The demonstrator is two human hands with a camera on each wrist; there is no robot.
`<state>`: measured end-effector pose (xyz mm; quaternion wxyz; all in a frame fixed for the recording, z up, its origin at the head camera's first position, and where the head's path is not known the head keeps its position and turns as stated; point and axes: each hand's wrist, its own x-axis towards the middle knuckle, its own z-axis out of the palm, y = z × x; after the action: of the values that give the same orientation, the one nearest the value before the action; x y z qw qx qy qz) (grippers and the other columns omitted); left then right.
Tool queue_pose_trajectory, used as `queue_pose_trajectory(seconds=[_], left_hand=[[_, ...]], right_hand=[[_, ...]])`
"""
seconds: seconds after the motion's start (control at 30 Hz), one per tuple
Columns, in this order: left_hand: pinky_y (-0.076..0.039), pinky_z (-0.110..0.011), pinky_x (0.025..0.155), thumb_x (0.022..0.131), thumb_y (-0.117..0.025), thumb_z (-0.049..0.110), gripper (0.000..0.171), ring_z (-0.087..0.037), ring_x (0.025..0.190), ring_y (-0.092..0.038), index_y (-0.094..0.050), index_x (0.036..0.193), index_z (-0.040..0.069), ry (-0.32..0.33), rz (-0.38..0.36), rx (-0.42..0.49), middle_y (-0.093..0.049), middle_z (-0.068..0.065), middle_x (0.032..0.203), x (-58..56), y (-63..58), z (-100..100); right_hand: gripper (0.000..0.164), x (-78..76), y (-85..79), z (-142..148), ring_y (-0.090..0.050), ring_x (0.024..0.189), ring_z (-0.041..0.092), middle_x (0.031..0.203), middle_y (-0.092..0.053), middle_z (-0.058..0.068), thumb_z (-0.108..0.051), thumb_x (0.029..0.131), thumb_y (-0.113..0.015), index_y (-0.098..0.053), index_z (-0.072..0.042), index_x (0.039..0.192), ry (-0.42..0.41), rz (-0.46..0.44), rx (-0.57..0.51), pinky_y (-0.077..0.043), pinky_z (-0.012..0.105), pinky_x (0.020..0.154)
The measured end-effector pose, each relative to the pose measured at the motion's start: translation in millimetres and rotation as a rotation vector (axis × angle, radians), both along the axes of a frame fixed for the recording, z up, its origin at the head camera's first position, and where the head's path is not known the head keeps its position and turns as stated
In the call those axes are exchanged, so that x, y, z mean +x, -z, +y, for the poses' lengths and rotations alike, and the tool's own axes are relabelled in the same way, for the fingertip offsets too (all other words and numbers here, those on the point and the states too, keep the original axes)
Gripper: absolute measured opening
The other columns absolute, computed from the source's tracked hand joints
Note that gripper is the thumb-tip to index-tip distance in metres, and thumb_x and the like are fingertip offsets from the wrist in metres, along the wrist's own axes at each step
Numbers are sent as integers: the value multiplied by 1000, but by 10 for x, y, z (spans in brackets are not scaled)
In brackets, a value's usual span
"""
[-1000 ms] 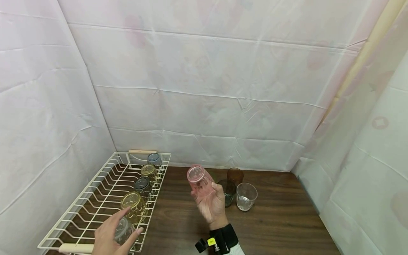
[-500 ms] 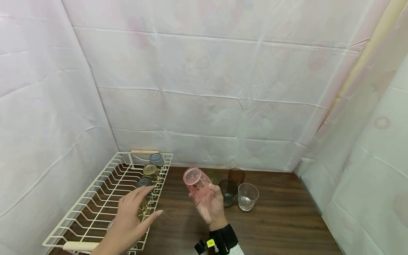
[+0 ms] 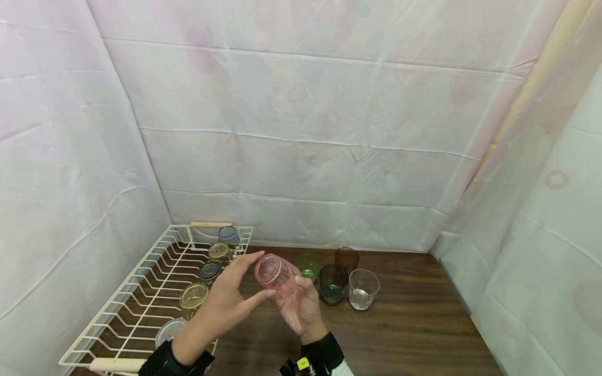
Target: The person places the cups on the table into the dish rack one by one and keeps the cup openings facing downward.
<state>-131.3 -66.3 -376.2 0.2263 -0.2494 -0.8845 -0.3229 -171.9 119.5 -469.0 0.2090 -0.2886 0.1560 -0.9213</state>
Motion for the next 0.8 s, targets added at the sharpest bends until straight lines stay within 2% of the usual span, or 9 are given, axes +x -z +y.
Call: queue_pose_trajectory(seconds=[0.13,0.3,0.5,0.8], left_hand=[[-58,-45,104,82,-94,32,78,-18,127,-67,-58,149,15,29,-16,39,-69,0,136,2,5,19],[-59,-47,102,82,-94,33,77,-19,123,-70,-59,148,13,12,-34,68,-72,-1,132,8,13,28],[-60,-48,104,82,-94,33,77,-23,125,-71,-59,147,12,1,-60,118,-73,-4,134,6,20,44],[-59,-48,107,83,-94,31,76,-21,131,-69,-59,148,12,16,-100,183,-71,-2,140,27,32,66]], right_hand=[[50,14,-4,-5,-62,128,17,149,-58,10,-23,110,-38,-39,-6,157,-13,-8,-2,-59,22,95],[49,48,-31,-39,-62,127,16,149,-58,9,-22,110,-35,-41,-7,156,-36,-13,5,-58,19,94],[52,46,-47,-76,-60,131,15,153,-54,7,-24,109,-37,-38,-8,159,-55,-19,5,-58,20,97],[52,67,-35,-75,-62,127,14,151,-55,6,-26,109,-41,-38,-10,159,-53,-31,31,-58,21,99]])
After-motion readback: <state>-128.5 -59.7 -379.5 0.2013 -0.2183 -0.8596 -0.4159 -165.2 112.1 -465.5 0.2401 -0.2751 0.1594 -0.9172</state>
